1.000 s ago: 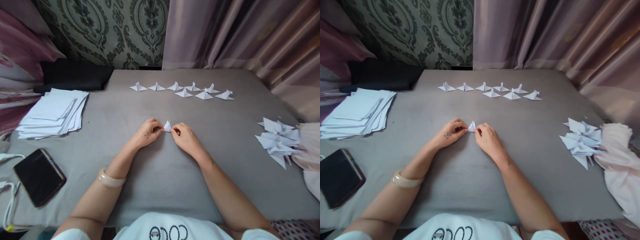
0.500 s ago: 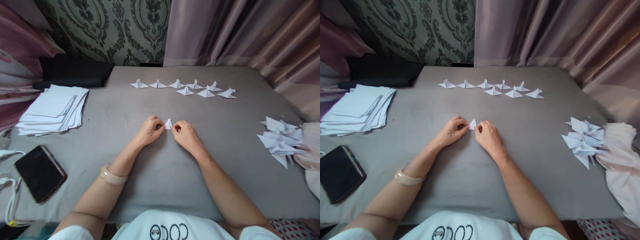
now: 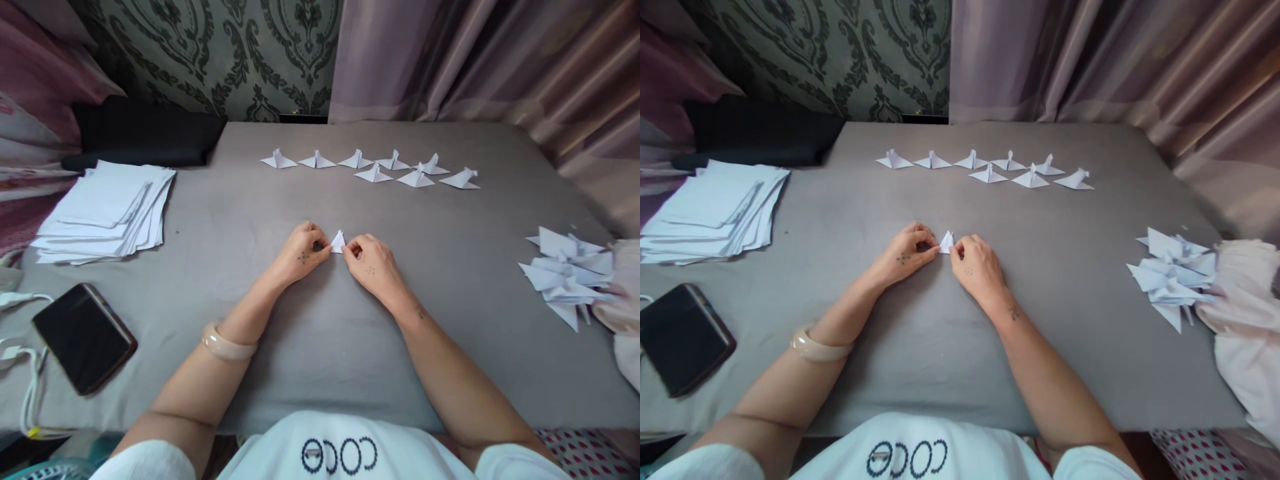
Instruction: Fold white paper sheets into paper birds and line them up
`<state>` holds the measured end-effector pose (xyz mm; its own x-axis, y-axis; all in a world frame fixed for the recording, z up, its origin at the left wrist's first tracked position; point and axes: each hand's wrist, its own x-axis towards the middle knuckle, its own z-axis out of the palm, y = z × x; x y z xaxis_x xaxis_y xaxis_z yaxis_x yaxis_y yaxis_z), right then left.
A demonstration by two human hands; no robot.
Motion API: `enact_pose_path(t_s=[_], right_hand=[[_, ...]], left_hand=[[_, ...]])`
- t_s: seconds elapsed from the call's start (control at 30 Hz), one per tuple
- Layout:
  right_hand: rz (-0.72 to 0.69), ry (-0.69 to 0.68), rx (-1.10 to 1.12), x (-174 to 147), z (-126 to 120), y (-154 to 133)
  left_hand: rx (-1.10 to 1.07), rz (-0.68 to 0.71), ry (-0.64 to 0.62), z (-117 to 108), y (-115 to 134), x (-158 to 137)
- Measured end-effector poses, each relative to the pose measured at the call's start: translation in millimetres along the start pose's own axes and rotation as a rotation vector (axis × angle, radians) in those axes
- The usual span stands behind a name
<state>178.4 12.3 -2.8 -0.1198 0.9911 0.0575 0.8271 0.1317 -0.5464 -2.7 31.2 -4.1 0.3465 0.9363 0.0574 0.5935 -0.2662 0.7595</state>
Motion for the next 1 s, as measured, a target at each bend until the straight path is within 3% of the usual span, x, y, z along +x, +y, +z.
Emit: enact_pose_path(t_s=[0.4,0.6,0.77,1.0], right_hand=[[-0.003,-0.029,-0.012,0,-1,1],[-0.008,-0.054,-0.031,-2,-7,2],[0.02,-0.081,-0.001,-1,-13,6],[0.106,-0.018,0.072,-1,-9,2]], left_hand=[[0.034,0.02,-0.011,0,-1,0],[0.17,0.154,0.012,1,2,-6],[0.329,0.232,-0.055,5,10,-11],[0.581,0.223,-0.183,1,25,-16]])
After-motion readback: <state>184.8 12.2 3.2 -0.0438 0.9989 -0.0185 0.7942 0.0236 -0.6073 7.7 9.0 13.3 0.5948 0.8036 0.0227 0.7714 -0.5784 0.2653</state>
